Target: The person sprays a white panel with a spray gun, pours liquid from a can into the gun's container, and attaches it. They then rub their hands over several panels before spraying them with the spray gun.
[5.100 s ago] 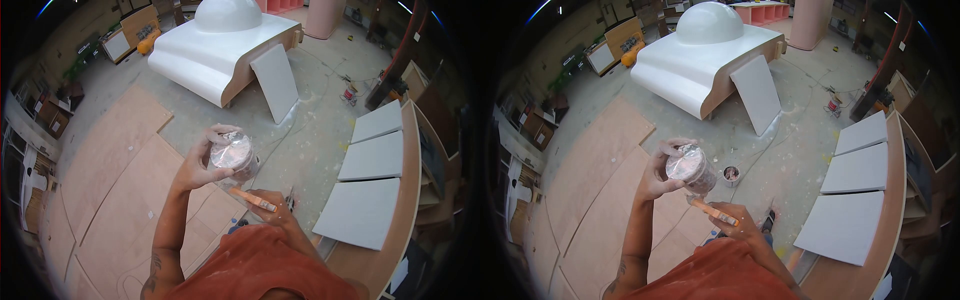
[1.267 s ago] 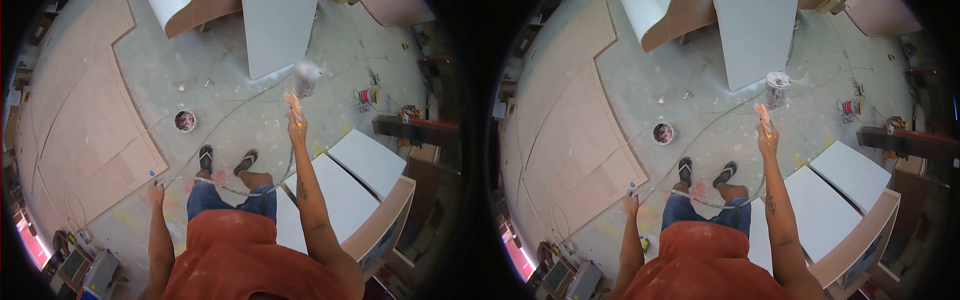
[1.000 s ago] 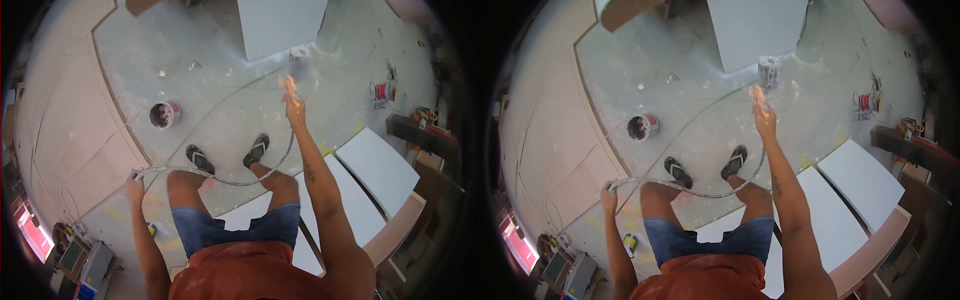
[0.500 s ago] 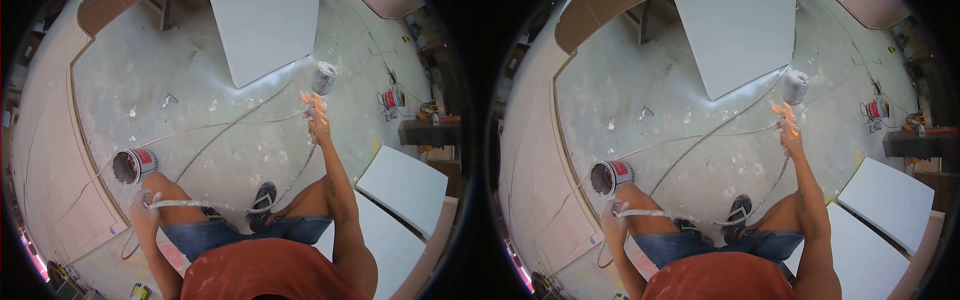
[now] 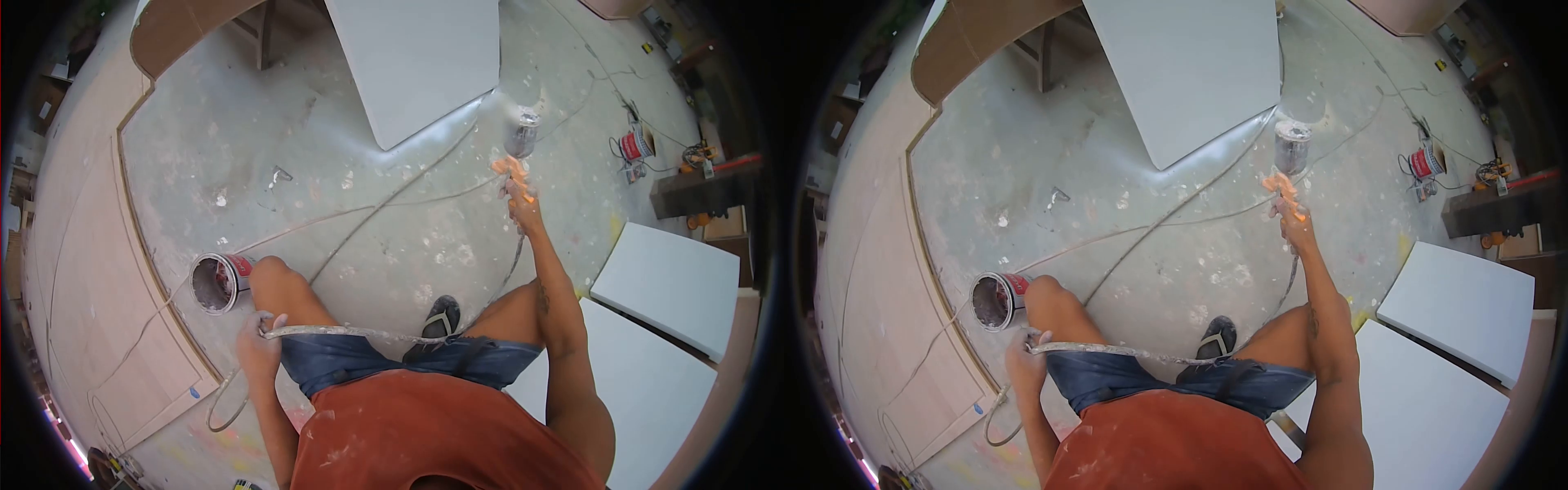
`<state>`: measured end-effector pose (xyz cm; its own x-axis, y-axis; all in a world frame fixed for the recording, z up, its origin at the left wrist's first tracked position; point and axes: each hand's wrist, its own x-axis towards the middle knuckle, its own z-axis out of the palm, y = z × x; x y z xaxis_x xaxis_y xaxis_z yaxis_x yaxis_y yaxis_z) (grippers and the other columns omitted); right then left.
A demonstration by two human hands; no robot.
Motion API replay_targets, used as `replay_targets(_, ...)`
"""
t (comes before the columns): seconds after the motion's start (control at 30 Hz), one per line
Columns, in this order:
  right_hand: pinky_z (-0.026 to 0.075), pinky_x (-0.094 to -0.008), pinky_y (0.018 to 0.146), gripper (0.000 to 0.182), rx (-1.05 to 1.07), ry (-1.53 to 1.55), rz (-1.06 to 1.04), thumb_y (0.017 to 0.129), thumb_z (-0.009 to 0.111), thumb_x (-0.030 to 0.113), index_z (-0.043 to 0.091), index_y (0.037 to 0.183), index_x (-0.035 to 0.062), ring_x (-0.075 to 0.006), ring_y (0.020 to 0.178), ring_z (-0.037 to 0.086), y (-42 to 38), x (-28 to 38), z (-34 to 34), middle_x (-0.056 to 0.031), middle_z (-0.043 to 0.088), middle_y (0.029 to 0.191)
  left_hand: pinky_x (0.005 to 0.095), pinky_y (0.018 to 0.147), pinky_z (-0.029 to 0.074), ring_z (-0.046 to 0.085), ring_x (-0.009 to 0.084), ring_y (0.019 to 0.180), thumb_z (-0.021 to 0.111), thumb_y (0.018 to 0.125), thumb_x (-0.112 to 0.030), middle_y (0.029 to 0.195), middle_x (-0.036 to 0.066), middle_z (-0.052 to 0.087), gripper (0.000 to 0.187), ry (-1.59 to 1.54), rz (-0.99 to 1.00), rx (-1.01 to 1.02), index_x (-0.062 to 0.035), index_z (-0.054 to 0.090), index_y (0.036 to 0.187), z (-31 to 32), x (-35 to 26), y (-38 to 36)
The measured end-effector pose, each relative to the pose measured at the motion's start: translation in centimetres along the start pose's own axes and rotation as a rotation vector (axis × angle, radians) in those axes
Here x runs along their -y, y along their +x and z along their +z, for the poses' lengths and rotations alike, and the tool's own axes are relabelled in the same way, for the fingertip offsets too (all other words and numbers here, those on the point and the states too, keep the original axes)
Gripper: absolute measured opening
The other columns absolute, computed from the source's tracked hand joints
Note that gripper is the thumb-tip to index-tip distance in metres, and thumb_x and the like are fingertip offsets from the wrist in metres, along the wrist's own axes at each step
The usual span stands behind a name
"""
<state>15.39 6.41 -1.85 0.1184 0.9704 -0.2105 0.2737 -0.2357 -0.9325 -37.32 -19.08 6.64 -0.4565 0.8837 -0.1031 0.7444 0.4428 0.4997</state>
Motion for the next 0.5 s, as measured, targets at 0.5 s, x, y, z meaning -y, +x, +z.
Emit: replay_targets(0.5, 0.030, -0.0208, 0.038, 0.035, 0.030, 0.219, -0.409, 0.100, 0.063, 0.041, 0.057, 0.080, 0.0122, -0.0015, 0.042, 0.039, 7.1, 23.7, 4.6, 0.0059, 0.050, 0.062, 0.0417, 0.060, 0.043, 0.057, 0.0304, 0.064, 0.083, 0.080, -0.033, 0.072, 0.011, 0.058, 0.033, 0.002, 0.035, -0.100, -0.0050, 0.069, 0.088, -2.0, 0.7, -1.6)
